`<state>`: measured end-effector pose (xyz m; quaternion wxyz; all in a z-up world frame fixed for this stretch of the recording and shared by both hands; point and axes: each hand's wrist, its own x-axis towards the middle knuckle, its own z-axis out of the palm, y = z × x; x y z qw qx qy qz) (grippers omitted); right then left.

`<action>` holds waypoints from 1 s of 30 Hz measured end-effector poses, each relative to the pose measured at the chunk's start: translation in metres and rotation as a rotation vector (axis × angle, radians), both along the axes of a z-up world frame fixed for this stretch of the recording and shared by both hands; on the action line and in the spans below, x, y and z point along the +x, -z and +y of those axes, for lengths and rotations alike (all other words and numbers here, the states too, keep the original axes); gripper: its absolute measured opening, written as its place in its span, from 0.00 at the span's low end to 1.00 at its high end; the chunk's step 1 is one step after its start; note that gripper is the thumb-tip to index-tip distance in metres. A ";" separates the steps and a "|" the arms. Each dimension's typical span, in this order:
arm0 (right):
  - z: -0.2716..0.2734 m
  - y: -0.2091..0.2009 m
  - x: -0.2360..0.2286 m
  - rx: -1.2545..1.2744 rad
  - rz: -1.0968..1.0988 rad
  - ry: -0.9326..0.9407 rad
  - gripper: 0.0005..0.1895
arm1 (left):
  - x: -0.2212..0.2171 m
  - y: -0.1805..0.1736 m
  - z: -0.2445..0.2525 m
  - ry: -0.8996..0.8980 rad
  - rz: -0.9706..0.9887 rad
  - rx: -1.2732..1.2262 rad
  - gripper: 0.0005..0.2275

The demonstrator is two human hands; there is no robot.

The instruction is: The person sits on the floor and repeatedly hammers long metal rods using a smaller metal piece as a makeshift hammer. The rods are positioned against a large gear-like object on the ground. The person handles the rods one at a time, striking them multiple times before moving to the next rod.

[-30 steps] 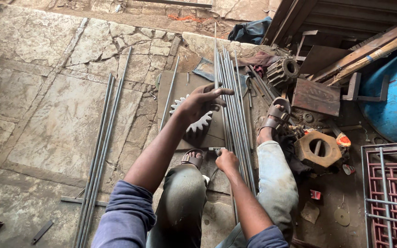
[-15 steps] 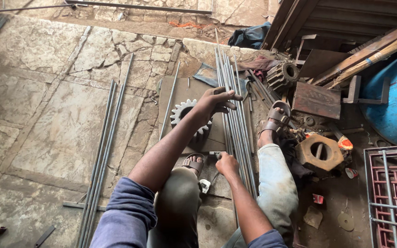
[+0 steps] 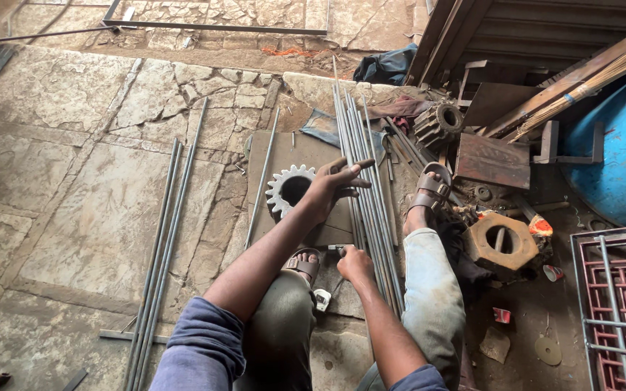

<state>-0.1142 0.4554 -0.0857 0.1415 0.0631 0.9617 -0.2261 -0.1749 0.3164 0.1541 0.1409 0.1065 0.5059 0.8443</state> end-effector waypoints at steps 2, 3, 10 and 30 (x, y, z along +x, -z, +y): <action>-0.001 -0.003 0.000 0.002 -0.012 -0.001 0.15 | 0.000 0.005 0.001 -0.002 -0.023 -0.001 0.23; -0.001 -0.005 0.000 0.001 -0.011 0.000 0.15 | -0.001 0.007 0.002 -0.002 -0.034 -0.002 0.23; -0.001 -0.010 0.002 0.000 -0.016 -0.009 0.16 | 0.003 0.007 0.001 -0.008 -0.028 -0.013 0.23; -0.002 -0.012 0.001 0.010 -0.056 -0.001 0.17 | 0.002 0.012 0.000 -0.018 -0.015 -0.020 0.26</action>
